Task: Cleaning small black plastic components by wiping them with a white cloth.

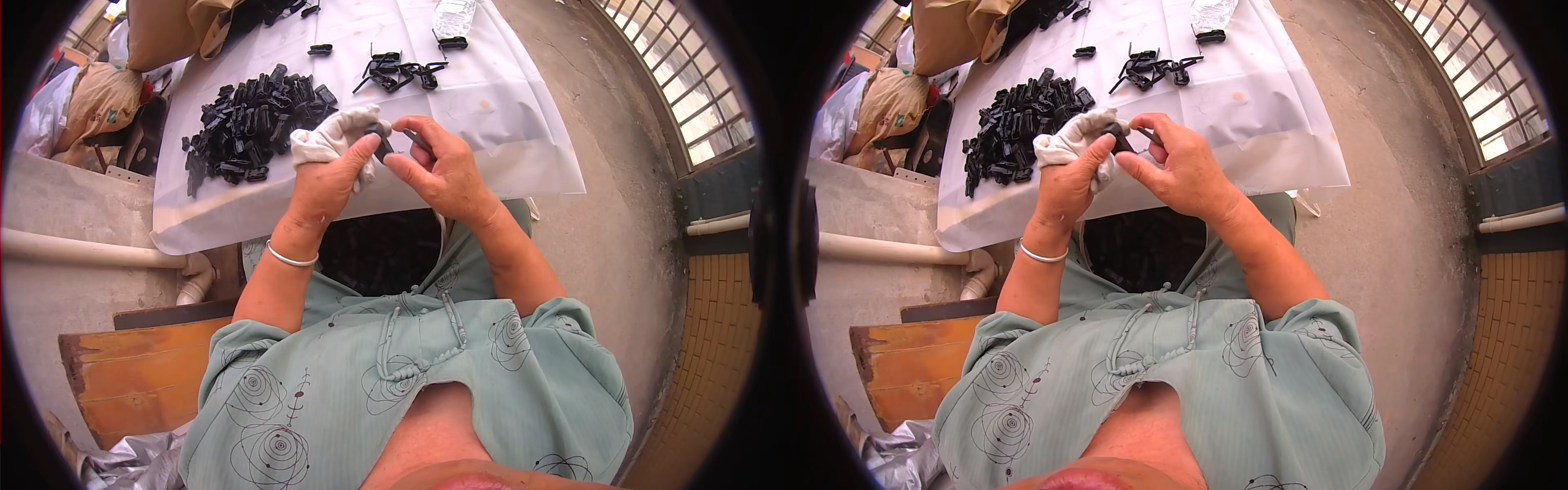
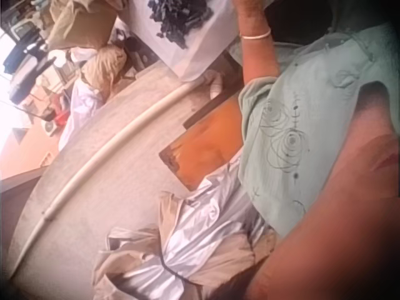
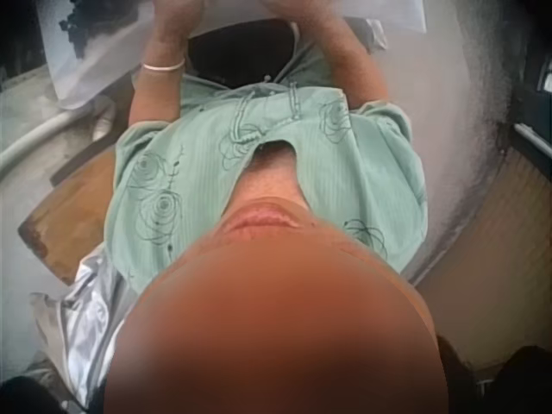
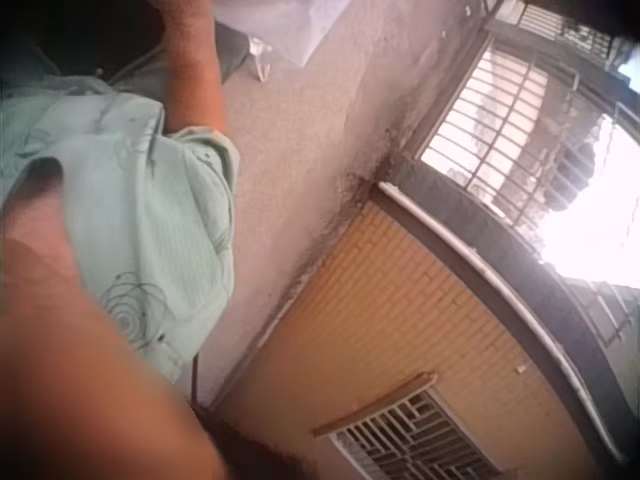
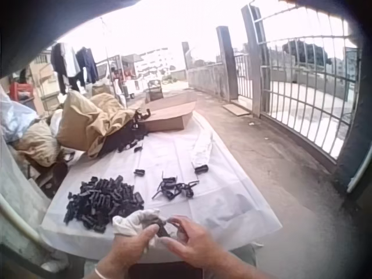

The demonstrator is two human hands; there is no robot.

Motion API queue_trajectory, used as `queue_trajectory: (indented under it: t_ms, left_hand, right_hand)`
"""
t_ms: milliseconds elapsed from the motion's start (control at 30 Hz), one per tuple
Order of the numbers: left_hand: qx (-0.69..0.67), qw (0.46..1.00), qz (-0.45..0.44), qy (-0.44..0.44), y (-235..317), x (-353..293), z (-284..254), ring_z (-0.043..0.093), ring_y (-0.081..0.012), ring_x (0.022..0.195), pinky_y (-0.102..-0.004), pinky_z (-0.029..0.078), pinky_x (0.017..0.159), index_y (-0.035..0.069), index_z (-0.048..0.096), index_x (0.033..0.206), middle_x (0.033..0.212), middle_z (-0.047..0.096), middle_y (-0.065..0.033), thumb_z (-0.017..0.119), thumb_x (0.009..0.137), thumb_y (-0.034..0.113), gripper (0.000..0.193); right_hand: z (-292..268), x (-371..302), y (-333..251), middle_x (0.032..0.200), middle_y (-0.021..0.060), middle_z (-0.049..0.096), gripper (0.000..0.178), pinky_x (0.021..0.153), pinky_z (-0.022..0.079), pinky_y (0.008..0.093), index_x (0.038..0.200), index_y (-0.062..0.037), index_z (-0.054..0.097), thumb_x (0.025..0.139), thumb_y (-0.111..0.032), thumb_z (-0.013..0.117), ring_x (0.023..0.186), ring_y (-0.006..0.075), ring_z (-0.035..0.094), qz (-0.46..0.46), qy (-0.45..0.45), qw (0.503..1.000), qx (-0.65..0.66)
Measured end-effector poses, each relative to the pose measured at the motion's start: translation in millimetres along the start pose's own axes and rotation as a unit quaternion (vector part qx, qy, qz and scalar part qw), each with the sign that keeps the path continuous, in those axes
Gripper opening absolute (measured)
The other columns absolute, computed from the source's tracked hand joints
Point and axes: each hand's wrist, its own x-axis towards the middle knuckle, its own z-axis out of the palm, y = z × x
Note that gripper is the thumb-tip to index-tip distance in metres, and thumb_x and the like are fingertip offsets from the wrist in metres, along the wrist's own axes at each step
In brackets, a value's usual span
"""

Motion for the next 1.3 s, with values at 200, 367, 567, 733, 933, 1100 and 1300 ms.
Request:
queue_trajectory:
  t_ms: [200, 367, 567, 733, 933, 1100, 1300]
  left_hand:
    - [-0.007, 0.999, 0.026, 0.038, 5.4, -5.4, 10.6, 0.047, -0.0024, 0.052, -0.016, 0.038, 0.042, 0.0, 0.05, 0.112, 0.088, 0.061, -0.0062, 0.064, 0.083, 0.012, 0.034]
    - [-0.098, 0.994, 0.045, -0.009, 7.1, -13.0, 15.4, 0.047, -0.0024, 0.054, -0.0161, 0.039, 0.045, 0.004, 0.042, 0.119, 0.095, 0.059, -0.0059, 0.059, 0.086, 0.01, 0.037]
    - [-0.128, 0.99, 0.059, -0.031, 1.1, -12.4, 6.4, 0.048, -0.0033, 0.06, -0.0166, 0.04, 0.05, 0.005, 0.042, 0.109, 0.096, 0.058, -0.0054, 0.055, 0.086, 0.005, 0.026]
    - [-0.161, 0.986, 0.036, -0.038, 10.5, -15.7, 7.3, 0.047, -0.0019, 0.059, -0.0154, 0.039, 0.048, 0.003, 0.049, 0.108, 0.095, 0.06, -0.004, 0.054, 0.085, 0.003, 0.023]
    - [-0.018, 0.999, 0.037, 0.025, 9.3, -18.9, 6.9, 0.05, -0.003, 0.066, -0.0166, 0.042, 0.055, 0.0, 0.052, 0.107, 0.087, 0.061, -0.0024, 0.055, 0.082, 0.001, 0.025]
    - [0.046, 0.993, 0.079, 0.07, 7.2, -16.6, 5.7, 0.053, -0.0076, 0.08, -0.0207, 0.045, 0.069, -0.002, 0.053, 0.105, 0.091, 0.059, -0.0042, 0.053, 0.083, 0.001, 0.022]
    - [0.159, 0.971, 0.166, 0.063, -6.6, -13.1, 8.0, 0.054, -0.0114, 0.085, -0.0245, 0.046, 0.078, -0.008, 0.05, 0.11, 0.096, 0.058, -0.0093, 0.051, 0.083, -0.001, 0.028]
  right_hand:
    - [6.6, -5.3, 8.5, 0.065, -0.0049, 0.045, 0.026, 0.052, 0.033, 0.0224, 0.096, -0.0008, 0.058, 0.082, -0.022, 0.066, 0.059, 0.0052, 0.038, 0.099, -0.077, 0.991, 0.04]
    - [16.8, -10.5, -0.2, 0.066, -0.007, 0.046, 0.018, 0.045, 0.029, 0.018, 0.088, -0.004, 0.058, 0.084, -0.02, 0.064, 0.055, 0.0005, 0.035, 0.148, -0.063, 0.968, 0.194]
    - [23.1, -12.2, -7.1, 0.066, -0.0086, 0.043, 0.016, 0.043, 0.026, 0.0165, 0.087, -0.0053, 0.057, 0.086, -0.02, 0.061, 0.053, -0.001, 0.035, 0.127, -0.036, 0.961, 0.244]
    - [21.8, -13.8, -14.8, 0.069, -0.0082, 0.046, 0.018, 0.049, 0.031, 0.0162, 0.092, -0.0026, 0.057, 0.088, -0.021, 0.059, 0.06, -0.0003, 0.037, 0.133, -0.037, 0.964, 0.227]
    - [30.1, -13.7, 3.3, 0.073, -0.0053, 0.051, 0.019, 0.057, 0.039, 0.0221, 0.09, 0.0007, 0.055, 0.089, -0.018, 0.057, 0.066, 0.0038, 0.043, 0.094, -0.067, 0.982, 0.152]
    - [8.8, -8.6, -5.7, 0.067, 0.0022, 0.05, 0.015, 0.056, 0.039, 0.0259, 0.087, 0.0006, 0.053, 0.089, -0.015, 0.054, 0.062, 0.0087, 0.044, 0.019, -0.049, 0.997, -0.059]
    - [10.2, 5.4, -3.2, 0.062, 0.0085, 0.048, 0.019, 0.053, 0.039, 0.028, 0.08, 0.0008, 0.053, 0.09, -0.014, 0.051, 0.056, 0.0143, 0.042, -0.04, -0.082, 0.995, -0.045]
